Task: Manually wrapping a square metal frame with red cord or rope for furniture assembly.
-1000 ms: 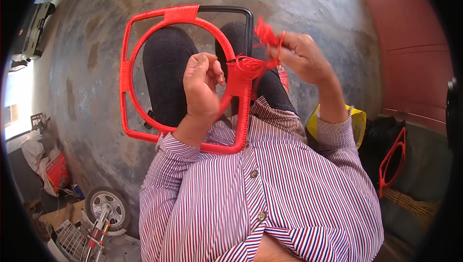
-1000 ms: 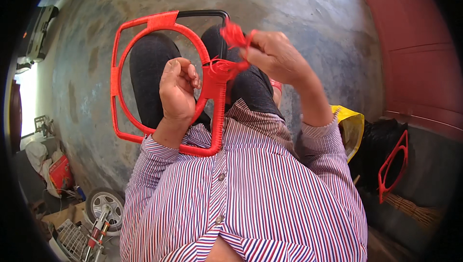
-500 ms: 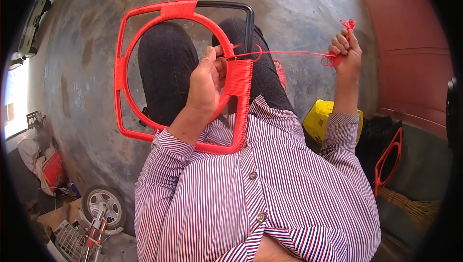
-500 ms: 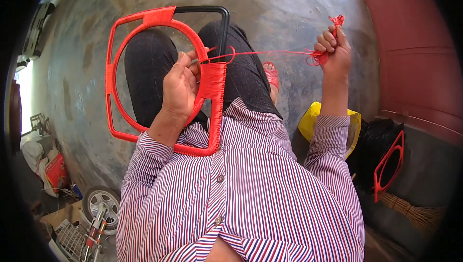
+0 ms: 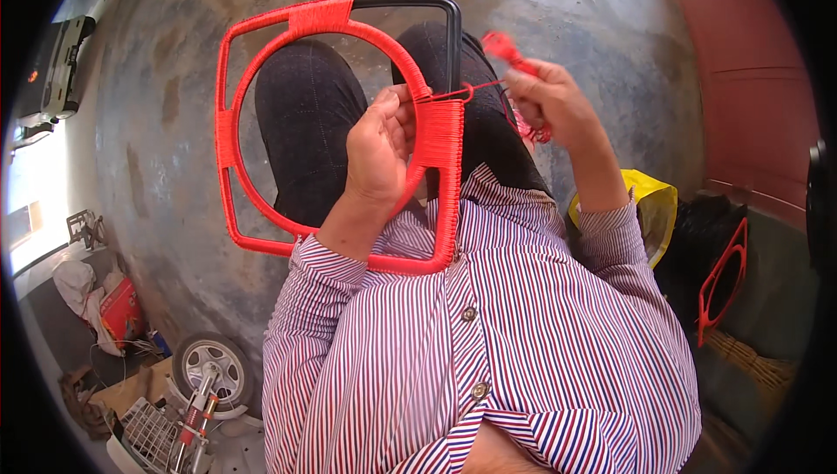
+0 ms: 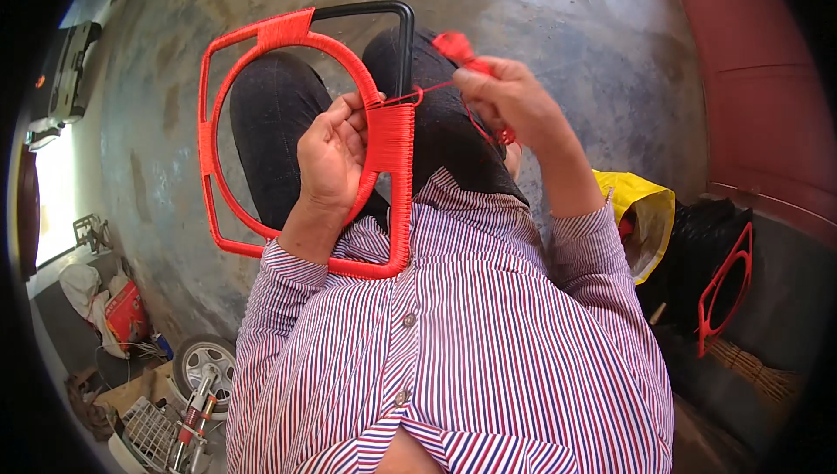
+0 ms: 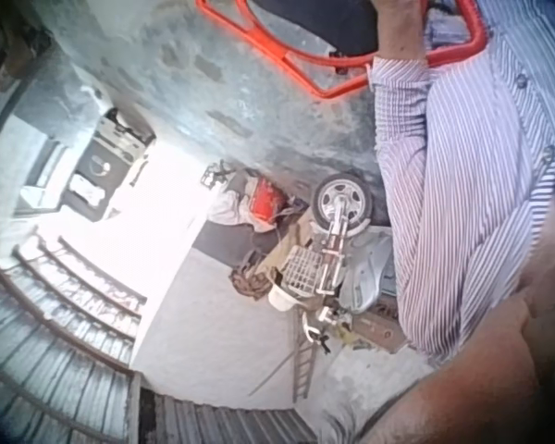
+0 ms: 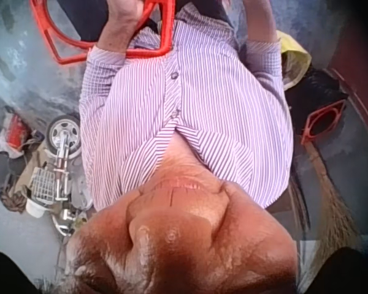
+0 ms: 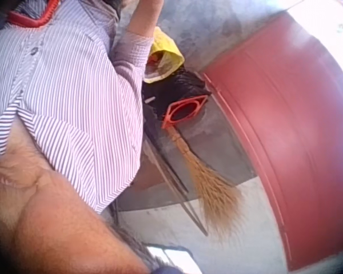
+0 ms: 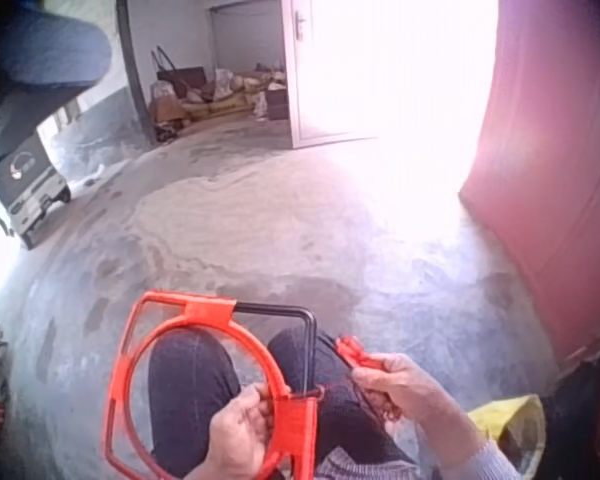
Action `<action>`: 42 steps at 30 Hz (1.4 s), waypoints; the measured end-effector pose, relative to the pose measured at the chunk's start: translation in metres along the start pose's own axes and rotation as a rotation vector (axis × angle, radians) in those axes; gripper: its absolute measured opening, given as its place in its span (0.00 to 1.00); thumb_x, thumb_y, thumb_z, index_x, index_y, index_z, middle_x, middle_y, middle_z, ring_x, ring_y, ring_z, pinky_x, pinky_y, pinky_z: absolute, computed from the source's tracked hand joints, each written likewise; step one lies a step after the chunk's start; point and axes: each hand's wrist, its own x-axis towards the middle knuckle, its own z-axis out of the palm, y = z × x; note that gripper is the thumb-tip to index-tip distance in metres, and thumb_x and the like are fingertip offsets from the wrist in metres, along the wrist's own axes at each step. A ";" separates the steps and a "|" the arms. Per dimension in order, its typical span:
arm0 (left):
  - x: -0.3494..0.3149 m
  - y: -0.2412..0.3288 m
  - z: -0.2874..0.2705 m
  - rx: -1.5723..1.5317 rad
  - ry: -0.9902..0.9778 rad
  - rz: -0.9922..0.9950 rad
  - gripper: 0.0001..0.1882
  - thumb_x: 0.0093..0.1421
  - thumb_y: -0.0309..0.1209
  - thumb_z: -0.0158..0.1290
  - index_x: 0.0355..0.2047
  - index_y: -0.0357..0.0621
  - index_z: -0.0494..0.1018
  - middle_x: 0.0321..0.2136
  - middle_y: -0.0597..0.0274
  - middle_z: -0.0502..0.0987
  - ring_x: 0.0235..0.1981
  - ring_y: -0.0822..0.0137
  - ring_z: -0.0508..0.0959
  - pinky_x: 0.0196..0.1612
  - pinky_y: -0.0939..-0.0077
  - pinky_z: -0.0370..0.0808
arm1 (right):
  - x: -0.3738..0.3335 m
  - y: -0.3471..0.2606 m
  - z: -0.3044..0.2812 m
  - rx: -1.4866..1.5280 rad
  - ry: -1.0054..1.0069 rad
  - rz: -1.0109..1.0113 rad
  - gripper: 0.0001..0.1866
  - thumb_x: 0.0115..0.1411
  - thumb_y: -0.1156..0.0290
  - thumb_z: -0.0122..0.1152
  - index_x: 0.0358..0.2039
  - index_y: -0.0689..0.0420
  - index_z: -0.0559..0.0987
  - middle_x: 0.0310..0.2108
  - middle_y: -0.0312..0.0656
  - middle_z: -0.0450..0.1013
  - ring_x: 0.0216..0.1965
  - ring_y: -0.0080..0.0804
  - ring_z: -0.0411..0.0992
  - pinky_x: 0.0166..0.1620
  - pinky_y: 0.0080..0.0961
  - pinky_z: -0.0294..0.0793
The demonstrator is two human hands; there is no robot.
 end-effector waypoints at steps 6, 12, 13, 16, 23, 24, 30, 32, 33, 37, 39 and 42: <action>0.002 -0.004 -0.002 -0.077 -0.069 -0.009 0.21 0.57 0.25 0.35 0.49 0.30 0.67 0.43 0.47 0.76 0.45 0.57 0.77 0.52 0.63 0.75 | -0.005 0.003 -0.022 0.169 0.066 -0.106 0.09 0.60 0.71 0.60 0.25 0.55 0.70 0.16 0.27 0.61 0.12 0.13 0.55 0.15 0.15 0.52; 0.000 0.000 0.003 0.000 -0.091 -0.117 0.19 0.59 0.25 0.36 0.49 0.28 0.66 0.43 0.38 0.75 0.46 0.49 0.78 0.53 0.50 0.75 | -0.015 0.036 -0.034 0.293 0.087 -0.113 0.09 0.60 0.74 0.56 0.23 0.54 0.69 0.13 0.27 0.59 0.10 0.14 0.53 0.15 0.16 0.51; 0.000 -0.001 0.004 -0.001 -0.072 -0.124 0.19 0.59 0.25 0.36 0.48 0.28 0.65 0.43 0.37 0.75 0.47 0.47 0.77 0.53 0.48 0.75 | -0.016 0.042 -0.034 0.311 0.097 -0.098 0.09 0.60 0.74 0.56 0.22 0.54 0.69 0.12 0.27 0.58 0.10 0.14 0.53 0.15 0.16 0.51; 0.002 0.002 0.005 -0.013 -0.070 -0.122 0.18 0.61 0.26 0.36 0.48 0.29 0.66 0.42 0.38 0.75 0.47 0.47 0.77 0.53 0.48 0.76 | -0.017 0.049 -0.031 0.301 0.110 -0.073 0.10 0.60 0.73 0.58 0.22 0.54 0.69 0.12 0.27 0.58 0.10 0.14 0.53 0.14 0.16 0.50; 0.005 0.002 0.005 0.003 -0.044 -0.118 0.17 0.58 0.26 0.37 0.45 0.32 0.66 0.40 0.38 0.76 0.44 0.46 0.78 0.49 0.47 0.77 | -0.028 0.047 -0.028 0.194 0.103 -0.051 0.08 0.59 0.71 0.60 0.25 0.55 0.72 0.13 0.26 0.60 0.10 0.13 0.53 0.14 0.16 0.49; 0.005 0.002 0.005 0.019 -0.042 -0.115 0.17 0.57 0.26 0.37 0.44 0.32 0.67 0.40 0.38 0.76 0.44 0.45 0.79 0.49 0.48 0.78 | -0.030 0.045 -0.027 0.186 0.106 -0.053 0.08 0.59 0.71 0.60 0.25 0.55 0.72 0.13 0.26 0.60 0.10 0.13 0.53 0.14 0.16 0.49; 0.007 0.010 0.006 -0.088 -0.080 -0.198 0.16 0.53 0.27 0.40 0.40 0.33 0.69 0.38 0.37 0.77 0.41 0.43 0.79 0.47 0.45 0.78 | -0.039 0.062 -0.023 0.085 0.092 0.045 0.04 0.60 0.71 0.59 0.29 0.55 0.75 0.14 0.24 0.60 0.11 0.12 0.53 0.15 0.16 0.49; 0.007 0.009 0.009 -0.135 -0.068 -0.214 0.16 0.53 0.27 0.40 0.40 0.33 0.69 0.37 0.37 0.77 0.41 0.42 0.79 0.46 0.44 0.78 | -0.040 0.069 -0.023 0.045 0.069 0.094 0.04 0.61 0.70 0.59 0.30 0.55 0.77 0.15 0.24 0.61 0.13 0.12 0.55 0.17 0.14 0.52; 0.006 0.007 0.010 -0.159 -0.039 -0.218 0.15 0.53 0.26 0.41 0.40 0.33 0.70 0.37 0.37 0.77 0.40 0.42 0.79 0.46 0.44 0.78 | -0.038 0.069 -0.023 0.064 0.081 0.098 0.05 0.61 0.69 0.59 0.30 0.55 0.77 0.16 0.24 0.60 0.14 0.12 0.56 0.18 0.14 0.52; 0.006 0.003 0.006 -0.240 -0.093 -0.226 0.14 0.54 0.27 0.43 0.40 0.33 0.70 0.36 0.38 0.77 0.40 0.42 0.79 0.47 0.44 0.78 | -0.022 0.061 -0.018 -0.129 0.155 0.066 0.07 0.62 0.67 0.58 0.31 0.58 0.77 0.17 0.25 0.62 0.17 0.12 0.58 0.20 0.14 0.55; 0.007 0.001 0.005 -0.180 -0.067 -0.208 0.14 0.56 0.28 0.43 0.40 0.33 0.71 0.37 0.40 0.78 0.39 0.45 0.80 0.47 0.48 0.78 | -0.006 0.053 -0.023 -0.306 0.242 -0.036 0.08 0.62 0.67 0.57 0.33 0.59 0.77 0.19 0.27 0.63 0.19 0.13 0.59 0.22 0.15 0.57; 0.009 -0.006 -0.004 -0.128 -0.040 -0.144 0.15 0.59 0.31 0.43 0.42 0.34 0.71 0.38 0.44 0.78 0.40 0.50 0.79 0.47 0.56 0.77 | 0.002 0.014 -0.022 -0.232 0.295 -0.146 0.10 0.62 0.68 0.55 0.37 0.60 0.77 0.22 0.30 0.67 0.23 0.16 0.64 0.26 0.19 0.64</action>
